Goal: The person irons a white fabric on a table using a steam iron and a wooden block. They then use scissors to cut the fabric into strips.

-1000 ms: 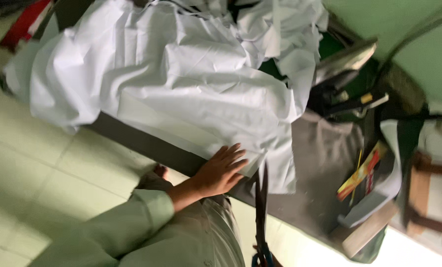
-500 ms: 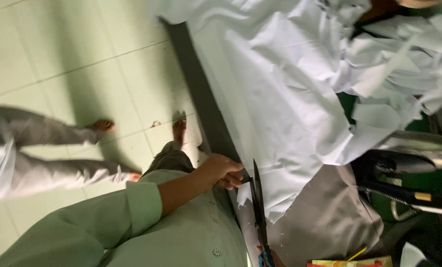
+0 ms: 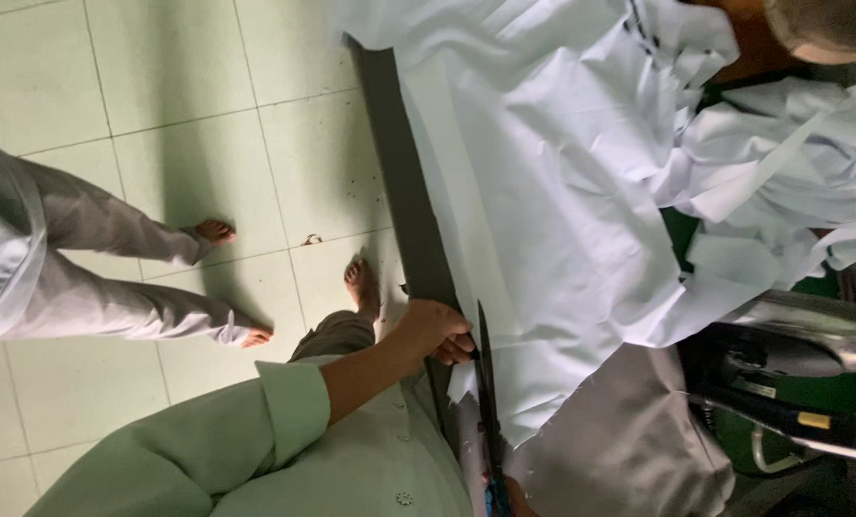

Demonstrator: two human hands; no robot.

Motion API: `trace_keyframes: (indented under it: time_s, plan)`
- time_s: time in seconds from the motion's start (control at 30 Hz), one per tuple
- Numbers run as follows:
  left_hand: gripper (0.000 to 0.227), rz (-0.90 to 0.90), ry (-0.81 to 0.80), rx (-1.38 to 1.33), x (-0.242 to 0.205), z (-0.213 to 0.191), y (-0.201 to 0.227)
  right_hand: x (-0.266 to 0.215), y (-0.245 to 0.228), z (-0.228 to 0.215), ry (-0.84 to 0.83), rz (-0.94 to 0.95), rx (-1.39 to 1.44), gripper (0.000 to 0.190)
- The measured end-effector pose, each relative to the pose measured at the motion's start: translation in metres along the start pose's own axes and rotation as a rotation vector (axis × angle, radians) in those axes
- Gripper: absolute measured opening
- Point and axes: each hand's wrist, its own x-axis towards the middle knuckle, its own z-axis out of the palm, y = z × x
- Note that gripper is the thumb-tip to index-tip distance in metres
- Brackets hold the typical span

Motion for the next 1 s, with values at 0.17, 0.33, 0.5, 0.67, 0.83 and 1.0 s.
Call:
trace_keyframes:
  time_s: [0.17, 0.33, 0.5, 0.67, 0.83, 1.0]
  plan:
    - [0.015, 0.002, 0.04, -0.024, 0.004, 0.002, -0.001, -0.037, -0.046, 0.015, 0.27, -0.01, -0.925, 0.068]
    - [0.041, -0.006, -0.271, 0.056, 0.046, -0.014, -0.024, 0.013, -0.067, 0.005, 0.106, 0.019, -0.533, 0.064]
    - [0.019, 0.038, -0.188, -0.034, 0.0, -0.008, 0.004, 0.048, -0.058, 0.007, 0.502, 0.022, -0.216, 0.063]
    - [0.02, 0.045, -0.099, -0.031, -0.025, -0.001, 0.02, -0.058, -0.16, 0.064, 0.451, 0.221, -0.997, 0.059]
    - [0.011, 0.039, -0.068, 0.026, -0.029, -0.001, 0.019, 0.027, -0.132, 0.02, -0.105, 0.254, 0.022, 0.032]
    - [0.008, 0.044, -0.031, 0.097, -0.043, 0.001, 0.028, -0.027, -0.186, 0.038, -0.341, 0.196, 0.044, 0.065]
